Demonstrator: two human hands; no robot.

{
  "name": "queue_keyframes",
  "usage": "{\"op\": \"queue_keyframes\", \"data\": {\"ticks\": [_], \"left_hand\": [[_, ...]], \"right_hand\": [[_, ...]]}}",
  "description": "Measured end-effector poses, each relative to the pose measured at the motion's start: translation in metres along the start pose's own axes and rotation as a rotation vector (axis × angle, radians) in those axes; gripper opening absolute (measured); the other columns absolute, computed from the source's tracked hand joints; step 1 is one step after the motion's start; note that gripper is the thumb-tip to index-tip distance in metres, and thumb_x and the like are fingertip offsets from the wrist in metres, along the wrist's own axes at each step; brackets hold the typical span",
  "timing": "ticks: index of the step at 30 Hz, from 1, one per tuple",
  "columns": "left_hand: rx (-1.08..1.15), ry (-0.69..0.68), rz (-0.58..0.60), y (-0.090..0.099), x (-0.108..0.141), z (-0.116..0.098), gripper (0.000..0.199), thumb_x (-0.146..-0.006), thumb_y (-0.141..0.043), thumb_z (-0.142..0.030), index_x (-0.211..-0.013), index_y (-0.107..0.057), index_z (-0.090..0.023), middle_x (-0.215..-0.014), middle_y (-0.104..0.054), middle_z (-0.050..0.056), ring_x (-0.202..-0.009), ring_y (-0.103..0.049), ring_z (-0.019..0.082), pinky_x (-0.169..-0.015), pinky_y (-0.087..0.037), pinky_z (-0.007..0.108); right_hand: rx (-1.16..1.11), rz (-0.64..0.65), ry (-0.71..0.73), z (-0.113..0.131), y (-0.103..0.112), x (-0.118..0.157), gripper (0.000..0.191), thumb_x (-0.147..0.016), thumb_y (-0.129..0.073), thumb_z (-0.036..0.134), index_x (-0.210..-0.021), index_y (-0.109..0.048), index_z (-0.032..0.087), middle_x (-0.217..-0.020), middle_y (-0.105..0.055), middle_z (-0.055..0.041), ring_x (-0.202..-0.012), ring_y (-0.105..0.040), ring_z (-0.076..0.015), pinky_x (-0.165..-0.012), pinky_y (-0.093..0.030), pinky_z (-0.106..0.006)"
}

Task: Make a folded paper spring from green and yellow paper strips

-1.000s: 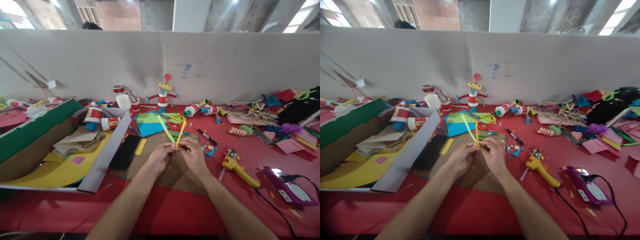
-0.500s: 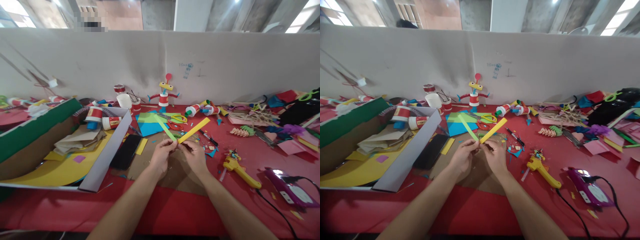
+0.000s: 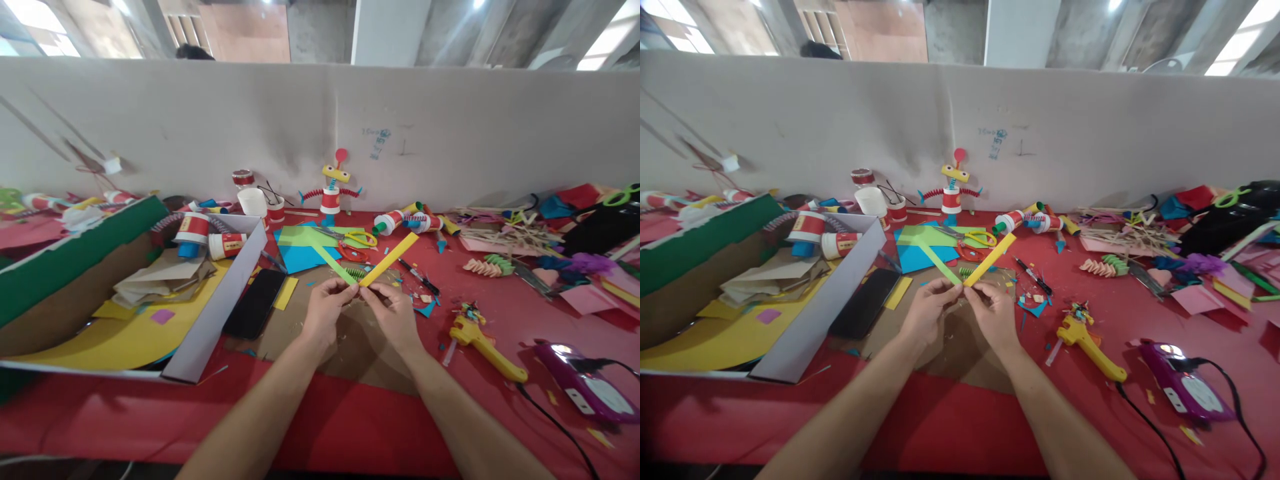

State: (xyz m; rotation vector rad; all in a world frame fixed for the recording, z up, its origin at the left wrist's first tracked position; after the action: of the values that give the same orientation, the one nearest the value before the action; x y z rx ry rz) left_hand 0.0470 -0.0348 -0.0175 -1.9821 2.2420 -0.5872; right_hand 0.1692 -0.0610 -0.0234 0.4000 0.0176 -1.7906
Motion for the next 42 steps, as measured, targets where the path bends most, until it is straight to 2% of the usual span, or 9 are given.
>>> {"op": "queue_keyframes", "data": {"ticks": [5, 12, 19, 26, 31, 35, 38, 42], "left_hand": [[0.003, 0.010, 0.009, 0.0007, -0.0005, 0.0018, 0.023, -0.056, -0.075, -0.032, -0.063, -0.062, -0.014, -0.061, -0.059, 0.000, -0.057, -0.051, 0.009, -0.056, -0.037, 0.022], [0.020, -0.005, 0.030, -0.0009, 0.0016, 0.0006, 0.023, -0.057, -0.075, -0.031, -0.063, -0.063, -0.013, -0.062, -0.059, 0.001, -0.058, -0.051, 0.009, -0.058, -0.038, 0.022], [0.117, 0.055, 0.066, -0.0049, 0.0047, -0.0031, 0.023, -0.055, -0.076, -0.030, -0.066, -0.065, -0.013, -0.066, -0.062, 0.003, -0.063, -0.055, 0.011, -0.065, -0.042, 0.025], [0.095, 0.075, 0.064, -0.0033, 0.0037, -0.0032, 0.021, -0.056, -0.076, -0.028, -0.063, -0.064, -0.013, -0.062, -0.060, 0.002, -0.060, -0.054, 0.010, -0.062, -0.040, 0.024], [0.152, 0.084, 0.081, -0.0006, 0.0003, -0.0013, 0.020, -0.058, -0.075, -0.027, -0.064, -0.063, -0.012, -0.062, -0.057, 0.000, -0.057, -0.050, 0.007, -0.059, -0.038, 0.021], [0.218, 0.132, 0.082, 0.0004, -0.0018, 0.0003, 0.020, -0.057, -0.076, -0.026, -0.063, -0.062, -0.012, -0.061, -0.056, -0.001, -0.055, -0.049, 0.006, -0.056, -0.038, 0.020], [0.227, 0.158, 0.079, 0.0006, -0.0019, 0.0015, 0.020, -0.058, -0.076, -0.025, -0.065, -0.062, -0.012, -0.061, -0.056, -0.001, -0.055, -0.050, 0.006, -0.056, -0.038, 0.020], [0.247, 0.137, 0.100, 0.0002, -0.0012, 0.0021, 0.020, -0.060, -0.075, -0.024, -0.064, -0.058, -0.013, -0.062, -0.057, -0.001, -0.055, -0.051, 0.006, -0.055, -0.039, 0.019]], "right_hand": [[0.014, -0.024, 0.024, 0.0026, 0.0004, -0.0008, 0.021, -0.078, -0.058, 0.037, -0.080, -0.068, 0.019, -0.085, -0.067, -0.0060, -0.080, -0.060, -0.0198, -0.070, -0.048, -0.030], [-0.095, -0.003, -0.072, -0.0003, 0.0003, -0.0011, 0.019, -0.076, -0.060, 0.037, -0.081, -0.068, 0.020, -0.076, -0.068, -0.0033, -0.071, -0.061, -0.0185, -0.066, -0.047, -0.029], [-0.156, -0.015, -0.103, -0.0063, 0.0009, -0.0031, 0.017, -0.075, -0.062, 0.036, -0.079, -0.067, 0.019, -0.073, -0.066, -0.0025, -0.068, -0.058, -0.0166, -0.063, -0.045, -0.028], [-0.169, -0.021, -0.111, -0.0039, -0.0002, -0.0022, 0.018, -0.074, -0.063, 0.036, -0.079, -0.066, 0.019, -0.073, -0.066, -0.0022, -0.066, -0.058, -0.0154, -0.062, -0.045, -0.027], [-0.084, 0.022, -0.018, -0.0036, -0.0010, -0.0016, 0.021, -0.076, -0.061, 0.037, -0.088, -0.065, 0.020, -0.082, -0.067, -0.0041, -0.073, -0.061, -0.0181, -0.067, -0.049, -0.030], [0.133, -0.002, 0.165, -0.0003, 0.0005, -0.0011, 0.021, -0.076, -0.062, 0.035, -0.092, -0.067, 0.022, -0.090, -0.065, -0.0060, -0.084, -0.060, -0.0207, -0.075, -0.048, -0.035], [0.234, -0.028, 0.263, 0.0028, 0.0014, -0.0003, 0.019, -0.076, -0.062, 0.035, -0.089, -0.068, 0.022, -0.088, -0.064, -0.0059, -0.081, -0.059, -0.0203, -0.073, -0.048, -0.035], [0.248, -0.058, 0.306, 0.0023, 0.0021, 0.0001, 0.018, -0.078, -0.060, 0.035, -0.088, -0.067, 0.023, -0.088, -0.064, -0.0057, -0.080, -0.060, -0.0201, -0.073, -0.049, -0.035]]}}
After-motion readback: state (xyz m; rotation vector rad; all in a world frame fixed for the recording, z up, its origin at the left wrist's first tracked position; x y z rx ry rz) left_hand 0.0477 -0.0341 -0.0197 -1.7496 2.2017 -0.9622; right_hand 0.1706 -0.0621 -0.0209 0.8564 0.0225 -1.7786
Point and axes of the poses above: each hand's wrist, its own x-axis away from the middle knuckle, its own y-axis out of the back of the hand, z = x × y, the point moved 2 cm from there along -x, towards the middle knuckle
